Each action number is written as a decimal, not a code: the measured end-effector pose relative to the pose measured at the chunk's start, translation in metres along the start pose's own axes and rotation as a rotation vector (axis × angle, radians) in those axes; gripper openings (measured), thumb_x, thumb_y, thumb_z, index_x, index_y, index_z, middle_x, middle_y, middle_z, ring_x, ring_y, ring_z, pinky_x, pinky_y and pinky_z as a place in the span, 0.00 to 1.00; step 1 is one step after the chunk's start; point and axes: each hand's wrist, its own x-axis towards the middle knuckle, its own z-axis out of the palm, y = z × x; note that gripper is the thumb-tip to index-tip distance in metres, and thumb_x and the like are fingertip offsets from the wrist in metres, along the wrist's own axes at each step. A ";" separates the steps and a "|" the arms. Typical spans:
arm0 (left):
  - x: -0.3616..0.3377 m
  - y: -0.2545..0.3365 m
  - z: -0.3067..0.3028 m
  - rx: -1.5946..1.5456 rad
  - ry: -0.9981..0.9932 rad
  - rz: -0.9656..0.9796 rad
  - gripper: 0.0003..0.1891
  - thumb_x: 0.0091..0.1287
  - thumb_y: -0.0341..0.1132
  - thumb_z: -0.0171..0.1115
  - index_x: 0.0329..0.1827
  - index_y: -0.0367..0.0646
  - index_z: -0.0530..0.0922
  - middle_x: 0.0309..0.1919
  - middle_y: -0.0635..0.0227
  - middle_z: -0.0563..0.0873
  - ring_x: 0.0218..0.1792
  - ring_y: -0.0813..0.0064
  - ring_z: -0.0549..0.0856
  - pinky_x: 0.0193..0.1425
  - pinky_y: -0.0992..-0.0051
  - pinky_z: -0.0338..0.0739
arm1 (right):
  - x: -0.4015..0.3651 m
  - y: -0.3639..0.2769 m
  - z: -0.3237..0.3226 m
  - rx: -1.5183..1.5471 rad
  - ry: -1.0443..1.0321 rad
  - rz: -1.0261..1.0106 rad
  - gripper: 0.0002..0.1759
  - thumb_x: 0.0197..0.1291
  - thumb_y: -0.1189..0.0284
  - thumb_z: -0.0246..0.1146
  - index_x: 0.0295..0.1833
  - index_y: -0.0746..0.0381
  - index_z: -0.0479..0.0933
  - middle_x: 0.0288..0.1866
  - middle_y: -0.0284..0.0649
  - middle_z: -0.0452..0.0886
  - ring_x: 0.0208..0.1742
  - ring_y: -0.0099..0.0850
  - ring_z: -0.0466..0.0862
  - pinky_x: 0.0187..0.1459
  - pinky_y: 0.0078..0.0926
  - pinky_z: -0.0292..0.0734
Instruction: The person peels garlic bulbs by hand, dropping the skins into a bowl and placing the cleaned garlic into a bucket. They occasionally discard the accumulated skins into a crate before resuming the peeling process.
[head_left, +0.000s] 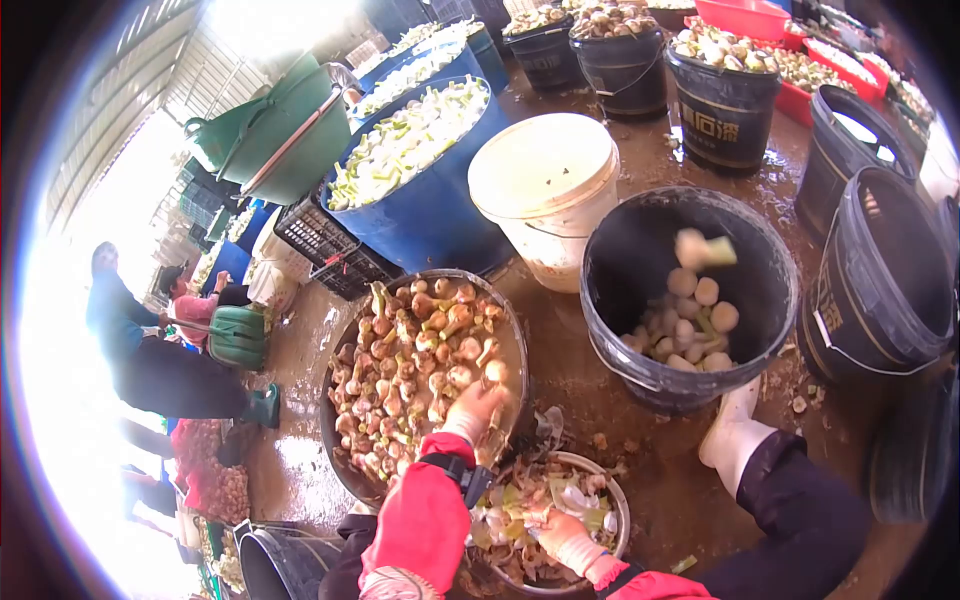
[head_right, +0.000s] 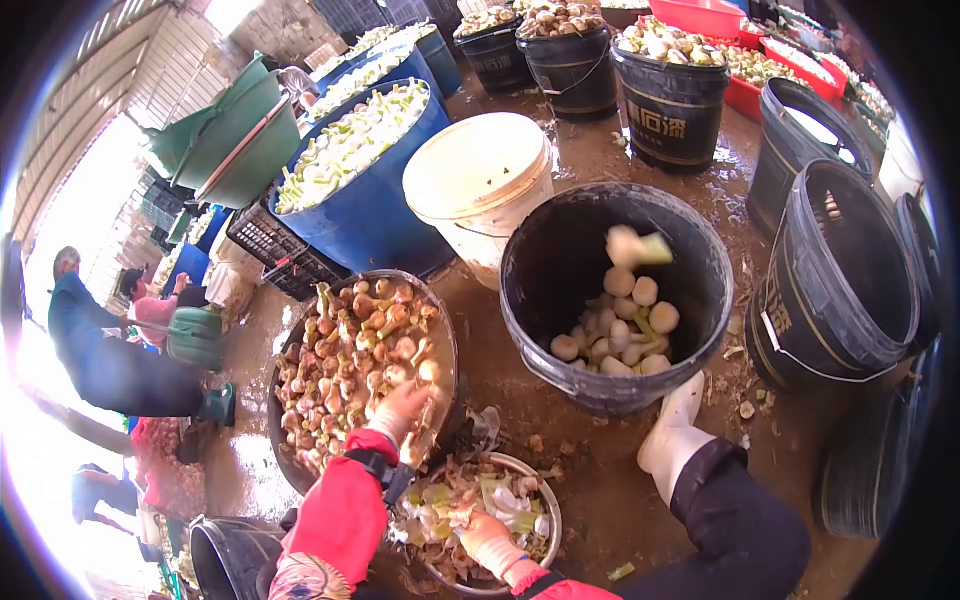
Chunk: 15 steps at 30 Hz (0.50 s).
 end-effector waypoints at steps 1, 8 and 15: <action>0.020 -0.035 0.015 0.180 0.103 0.011 0.40 0.52 0.52 0.66 0.66 0.41 0.65 0.52 0.50 0.81 0.54 0.51 0.79 0.59 0.64 0.72 | -0.023 -0.052 -0.015 -0.132 -0.009 0.106 0.18 0.59 0.81 0.59 0.56 0.65 0.76 0.47 0.36 0.83 0.44 0.20 0.80 0.46 0.14 0.73; 0.008 -0.021 0.009 -0.402 -0.201 -0.054 0.23 0.57 0.26 0.60 0.59 0.42 0.77 0.35 0.73 0.84 0.31 0.85 0.77 0.34 0.84 0.72 | -0.016 -0.053 -0.024 0.150 0.108 0.031 0.17 0.62 0.69 0.61 0.56 0.57 0.77 0.43 0.36 0.85 0.40 0.27 0.83 0.42 0.23 0.76; -0.141 0.017 -0.005 -0.223 -0.264 0.137 0.19 0.57 0.30 0.70 0.51 0.34 0.80 0.43 0.66 0.86 0.43 0.81 0.82 0.50 0.80 0.76 | -0.011 -0.071 -0.036 0.196 0.304 -0.570 0.38 0.57 0.72 0.67 0.72 0.54 0.60 0.62 0.39 0.73 0.58 0.27 0.74 0.54 0.21 0.73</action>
